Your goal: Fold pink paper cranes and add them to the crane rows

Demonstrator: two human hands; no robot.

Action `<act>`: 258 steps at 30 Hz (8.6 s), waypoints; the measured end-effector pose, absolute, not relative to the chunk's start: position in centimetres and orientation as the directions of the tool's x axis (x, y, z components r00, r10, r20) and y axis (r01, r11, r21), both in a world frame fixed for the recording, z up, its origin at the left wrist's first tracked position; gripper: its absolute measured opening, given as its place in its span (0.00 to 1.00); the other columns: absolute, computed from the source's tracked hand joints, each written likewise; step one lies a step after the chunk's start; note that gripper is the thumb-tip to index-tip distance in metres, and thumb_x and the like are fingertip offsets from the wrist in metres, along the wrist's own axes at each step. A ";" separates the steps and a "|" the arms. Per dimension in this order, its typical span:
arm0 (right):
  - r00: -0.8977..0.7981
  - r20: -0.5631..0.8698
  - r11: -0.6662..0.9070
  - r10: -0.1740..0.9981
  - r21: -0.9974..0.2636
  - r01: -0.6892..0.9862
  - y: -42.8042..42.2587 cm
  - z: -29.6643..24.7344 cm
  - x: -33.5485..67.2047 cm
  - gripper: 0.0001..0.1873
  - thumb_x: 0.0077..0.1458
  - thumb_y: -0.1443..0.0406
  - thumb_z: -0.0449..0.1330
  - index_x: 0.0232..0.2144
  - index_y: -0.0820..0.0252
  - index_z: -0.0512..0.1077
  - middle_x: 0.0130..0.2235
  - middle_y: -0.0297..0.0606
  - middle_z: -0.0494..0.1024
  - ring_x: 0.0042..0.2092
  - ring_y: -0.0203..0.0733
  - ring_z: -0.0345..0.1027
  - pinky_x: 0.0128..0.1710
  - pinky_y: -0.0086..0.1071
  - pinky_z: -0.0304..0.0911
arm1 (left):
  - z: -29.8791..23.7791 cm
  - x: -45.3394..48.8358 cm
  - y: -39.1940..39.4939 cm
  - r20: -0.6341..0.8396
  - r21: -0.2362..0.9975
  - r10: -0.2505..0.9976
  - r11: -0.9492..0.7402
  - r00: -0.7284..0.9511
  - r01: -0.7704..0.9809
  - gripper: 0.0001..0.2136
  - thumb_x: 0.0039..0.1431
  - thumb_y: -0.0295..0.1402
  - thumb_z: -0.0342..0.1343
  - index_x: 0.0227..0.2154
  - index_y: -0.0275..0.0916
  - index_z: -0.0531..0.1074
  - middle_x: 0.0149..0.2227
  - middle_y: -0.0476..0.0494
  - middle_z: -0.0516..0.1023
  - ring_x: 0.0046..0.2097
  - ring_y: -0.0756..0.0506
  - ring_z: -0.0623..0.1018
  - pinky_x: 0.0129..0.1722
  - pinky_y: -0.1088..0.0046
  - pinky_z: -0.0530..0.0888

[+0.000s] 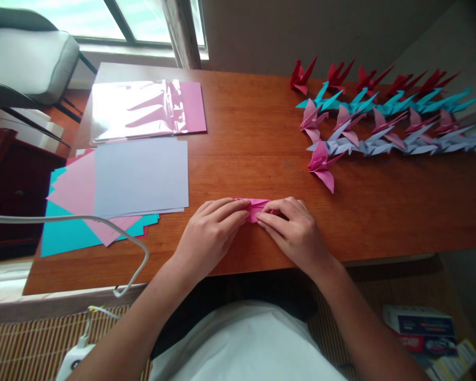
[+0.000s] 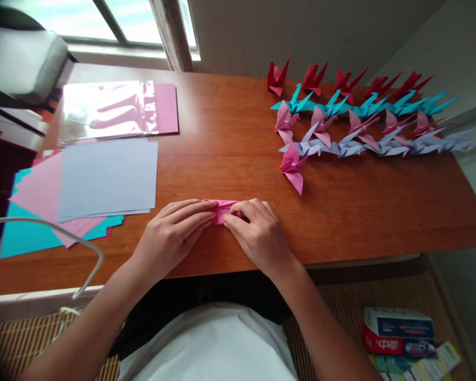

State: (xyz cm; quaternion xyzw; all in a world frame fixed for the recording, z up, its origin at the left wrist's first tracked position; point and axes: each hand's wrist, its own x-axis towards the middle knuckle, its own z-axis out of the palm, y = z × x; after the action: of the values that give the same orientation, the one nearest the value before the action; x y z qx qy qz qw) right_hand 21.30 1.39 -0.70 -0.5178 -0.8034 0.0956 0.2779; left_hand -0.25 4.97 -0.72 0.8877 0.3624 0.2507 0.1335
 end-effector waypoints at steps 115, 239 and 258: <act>0.008 0.283 0.153 0.959 -0.541 0.827 1.7 -1.2 18.7 0.02 0.61 0.68 0.59 0.35 0.56 0.72 0.41 0.43 0.74 0.44 0.50 0.67 0.47 0.43 0.65 | -0.4 1.6 4.9 0.276 0.548 0.819 -0.564 0.503 0.618 0.16 0.61 0.16 0.46 0.43 0.39 0.73 0.48 0.41 0.78 0.50 0.42 0.76 0.52 0.63 0.74; 0.068 0.395 0.306 0.916 -0.800 0.516 1.9 1.8 17.7 0.09 0.62 0.69 0.62 0.41 0.53 0.80 0.39 0.37 0.80 0.41 0.40 0.76 0.43 0.34 0.72 | 0.9 2.2 3.8 0.223 0.934 0.948 -0.274 0.227 0.228 0.07 0.64 0.31 0.57 0.40 0.36 0.79 0.31 0.47 0.80 0.28 0.51 0.74 0.30 0.76 0.70; 0.070 0.496 0.352 0.866 -0.702 0.619 1.6 1.8 17.4 0.10 0.60 0.73 0.62 0.41 0.58 0.80 0.37 0.40 0.80 0.40 0.39 0.76 0.42 0.32 0.71 | 0.9 2.3 3.9 0.248 0.936 0.934 -0.299 0.259 0.184 0.06 0.63 0.29 0.56 0.38 0.34 0.78 0.28 0.48 0.77 0.27 0.51 0.71 0.28 0.76 0.68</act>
State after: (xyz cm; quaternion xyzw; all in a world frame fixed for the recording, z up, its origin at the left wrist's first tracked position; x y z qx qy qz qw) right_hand 17.39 1.59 1.77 -0.5543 -0.6694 0.1294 0.4774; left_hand 2.27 3.88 0.87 0.6722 0.4156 0.4448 0.4214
